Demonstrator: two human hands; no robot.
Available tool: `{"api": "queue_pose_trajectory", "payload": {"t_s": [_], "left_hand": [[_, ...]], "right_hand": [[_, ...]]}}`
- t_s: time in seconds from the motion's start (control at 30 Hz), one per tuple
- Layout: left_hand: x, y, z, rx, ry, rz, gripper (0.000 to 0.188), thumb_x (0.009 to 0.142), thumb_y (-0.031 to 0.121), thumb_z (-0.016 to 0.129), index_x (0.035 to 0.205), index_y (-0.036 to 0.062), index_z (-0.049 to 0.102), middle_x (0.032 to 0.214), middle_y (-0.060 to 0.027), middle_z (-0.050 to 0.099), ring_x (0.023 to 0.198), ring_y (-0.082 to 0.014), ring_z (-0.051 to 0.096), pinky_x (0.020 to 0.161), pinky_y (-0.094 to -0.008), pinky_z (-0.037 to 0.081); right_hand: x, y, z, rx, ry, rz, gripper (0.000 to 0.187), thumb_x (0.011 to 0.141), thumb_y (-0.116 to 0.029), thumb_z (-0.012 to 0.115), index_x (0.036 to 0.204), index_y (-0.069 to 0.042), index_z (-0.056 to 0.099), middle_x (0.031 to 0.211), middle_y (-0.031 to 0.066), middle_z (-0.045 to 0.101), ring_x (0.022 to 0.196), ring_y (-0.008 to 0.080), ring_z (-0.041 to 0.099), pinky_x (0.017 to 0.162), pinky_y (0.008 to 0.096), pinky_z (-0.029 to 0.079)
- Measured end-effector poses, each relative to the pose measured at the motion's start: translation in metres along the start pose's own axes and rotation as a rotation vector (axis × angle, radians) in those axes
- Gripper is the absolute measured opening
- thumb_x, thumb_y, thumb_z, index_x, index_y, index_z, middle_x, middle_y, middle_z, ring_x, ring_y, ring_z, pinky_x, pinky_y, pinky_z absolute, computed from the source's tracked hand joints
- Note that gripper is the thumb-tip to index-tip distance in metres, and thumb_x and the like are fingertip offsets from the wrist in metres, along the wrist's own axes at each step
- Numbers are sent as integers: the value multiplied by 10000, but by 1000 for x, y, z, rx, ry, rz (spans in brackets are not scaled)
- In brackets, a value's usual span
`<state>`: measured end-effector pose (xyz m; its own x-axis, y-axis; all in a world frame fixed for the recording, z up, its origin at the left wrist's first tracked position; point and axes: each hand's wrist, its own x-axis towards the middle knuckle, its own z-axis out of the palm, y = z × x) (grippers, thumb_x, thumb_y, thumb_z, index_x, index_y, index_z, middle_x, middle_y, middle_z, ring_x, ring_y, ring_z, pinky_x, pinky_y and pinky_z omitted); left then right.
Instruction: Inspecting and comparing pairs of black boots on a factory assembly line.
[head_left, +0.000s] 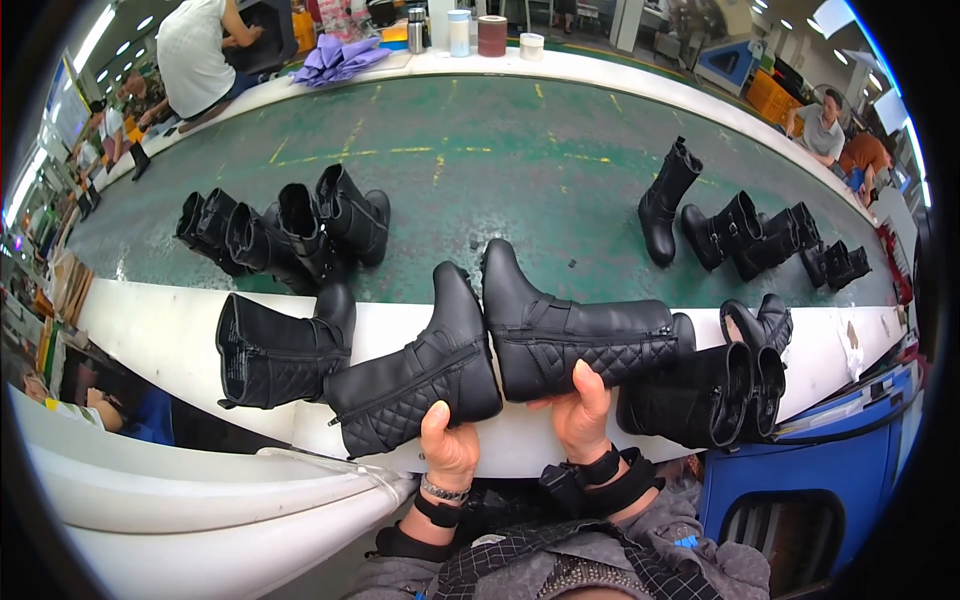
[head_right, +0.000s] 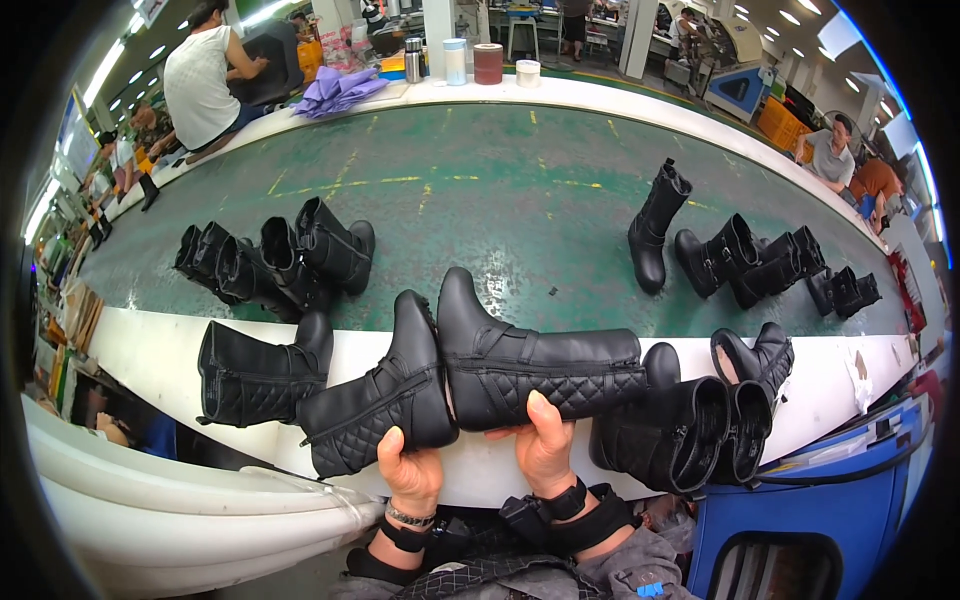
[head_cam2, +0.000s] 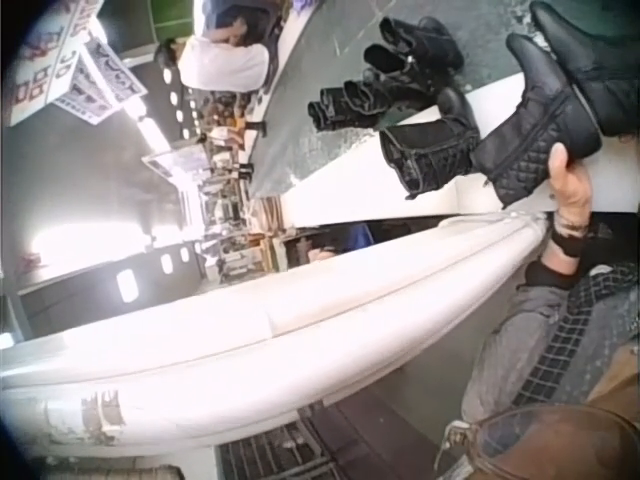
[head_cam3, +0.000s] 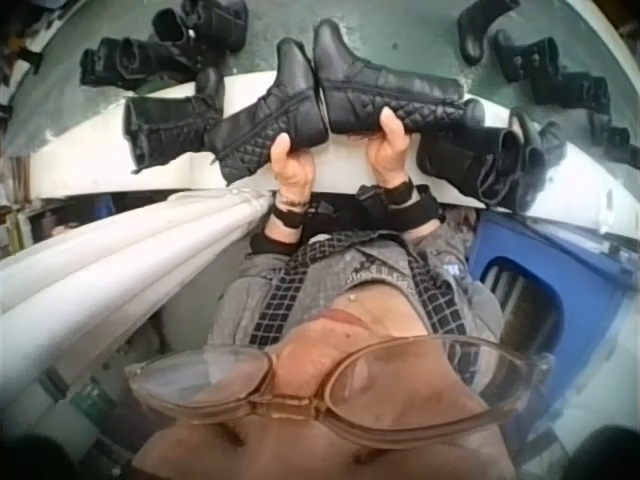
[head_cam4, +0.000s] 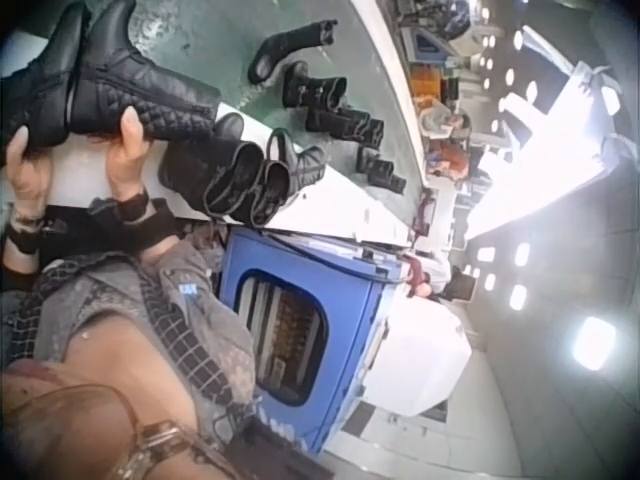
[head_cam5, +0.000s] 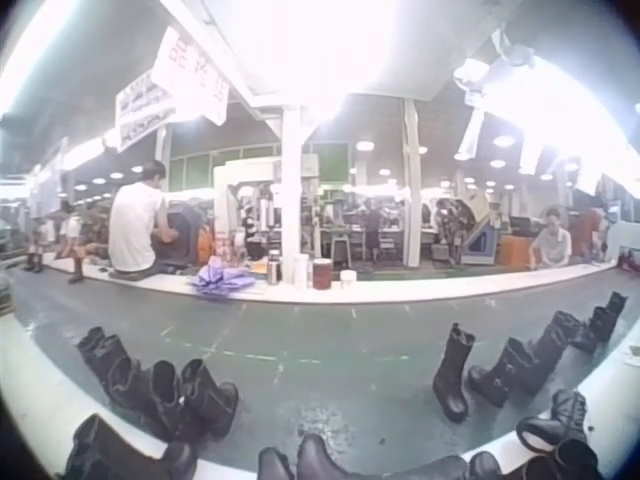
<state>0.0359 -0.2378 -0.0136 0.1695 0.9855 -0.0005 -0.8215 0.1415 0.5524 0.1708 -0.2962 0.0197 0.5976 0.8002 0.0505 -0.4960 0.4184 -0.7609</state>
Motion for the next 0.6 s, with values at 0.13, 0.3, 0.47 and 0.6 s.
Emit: {"api": "queue_pose_trajectory", "payload": {"t_s": [0.13,0.3,0.47,0.6], "left_hand": [[-5,4,3,-2,-28,-32,591,790,255,599,1318,7,509,1304,-118,573,1221,-263,539,1090,-417,390],[-17,11,11,-78,-71,-179,685,761,304,599,1354,-9,465,1335,-155,547,1240,-295,526,1091,-426,391],[-33,14,23,-64,-147,-227,709,726,256,597,1361,-19,441,1310,-159,554,1195,-304,556,1063,-421,425],[-43,20,29,-24,-185,-238,689,718,223,597,1347,-19,455,1278,-158,571,1166,-303,573,1038,-422,450]], "right_hand": [[-5,-8,2,-305,90,-168,326,869,-186,603,1129,10,593,1003,118,669,779,194,683,557,301,579],[-15,-22,-14,-787,41,-465,306,844,-79,670,1132,11,617,1085,99,656,914,168,640,775,296,517],[-35,-42,-38,-1107,28,-600,324,832,-145,710,1122,-9,658,1015,123,704,895,250,679,837,330,513],[-51,-55,-43,-1250,-22,-492,328,827,-210,708,1112,-55,659,910,158,697,773,330,688,711,370,546]]}}
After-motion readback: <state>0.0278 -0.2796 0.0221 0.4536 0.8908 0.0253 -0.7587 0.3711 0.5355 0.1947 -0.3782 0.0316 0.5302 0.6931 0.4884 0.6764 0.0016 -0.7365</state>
